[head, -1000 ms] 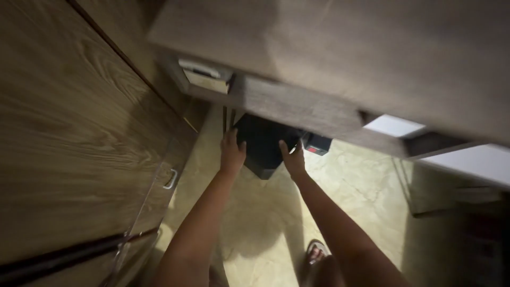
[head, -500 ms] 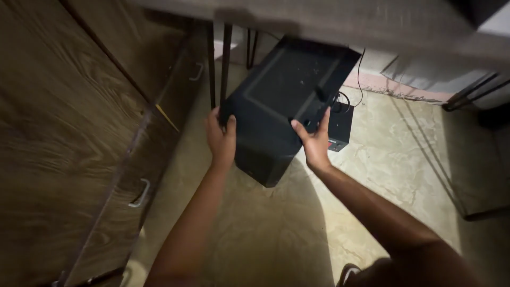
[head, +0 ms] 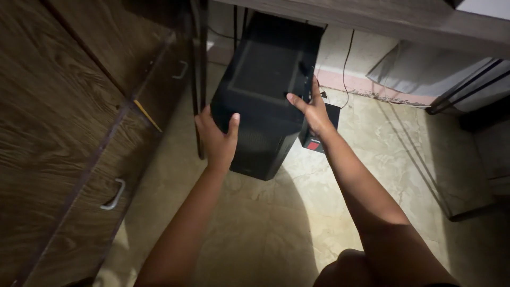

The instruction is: The person wipes a desk surface with a cloth, plugs in a power cable, moves a computer tower under the desk, and connects cables to the back of the tower. The person then adjusts the monitor and plugs in a power strip. Finally, the person picks up a controller and walks back to the desk.

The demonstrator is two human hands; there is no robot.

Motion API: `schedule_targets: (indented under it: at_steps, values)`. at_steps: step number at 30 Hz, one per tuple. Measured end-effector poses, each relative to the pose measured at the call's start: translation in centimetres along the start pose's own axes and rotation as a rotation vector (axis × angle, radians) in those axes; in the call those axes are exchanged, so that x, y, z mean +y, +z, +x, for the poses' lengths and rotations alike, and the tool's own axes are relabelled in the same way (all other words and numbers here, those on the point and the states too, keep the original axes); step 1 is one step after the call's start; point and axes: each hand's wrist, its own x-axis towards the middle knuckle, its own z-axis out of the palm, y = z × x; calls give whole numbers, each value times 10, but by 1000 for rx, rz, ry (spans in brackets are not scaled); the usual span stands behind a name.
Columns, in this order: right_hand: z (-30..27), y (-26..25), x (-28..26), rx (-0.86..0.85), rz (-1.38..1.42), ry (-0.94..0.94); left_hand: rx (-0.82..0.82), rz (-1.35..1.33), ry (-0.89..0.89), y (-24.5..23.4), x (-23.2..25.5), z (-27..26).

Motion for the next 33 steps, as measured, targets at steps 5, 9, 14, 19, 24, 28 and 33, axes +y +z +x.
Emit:
schedule_targets:
  at_steps: [5, 9, 14, 19, 24, 28, 33]
  values:
    - [-19, -32, 19, -145, -249, -125, -109, -17, -2, 2, 3, -2]
    - [-77, -23, 44, -244, -320, -205, -158, -88, 66, 8, -7, -5]
    - [-69, -19, 31, -200, -271, -184, -170, -160, 48, 17, -13, -8]
    - [-40, -34, 28, -242, -188, -121, -172, -211, 5, 37, -14, 3]
    - [-9, -55, 31, -285, -188, -137, -118, -131, 67, 67, -17, 12]
    - [8, -63, 29, -289, -189, -127, -71, -75, 84, 85, -17, 20]
    - [14, -57, 37, -284, -133, -145, -99, -170, 121, 84, -24, 30]
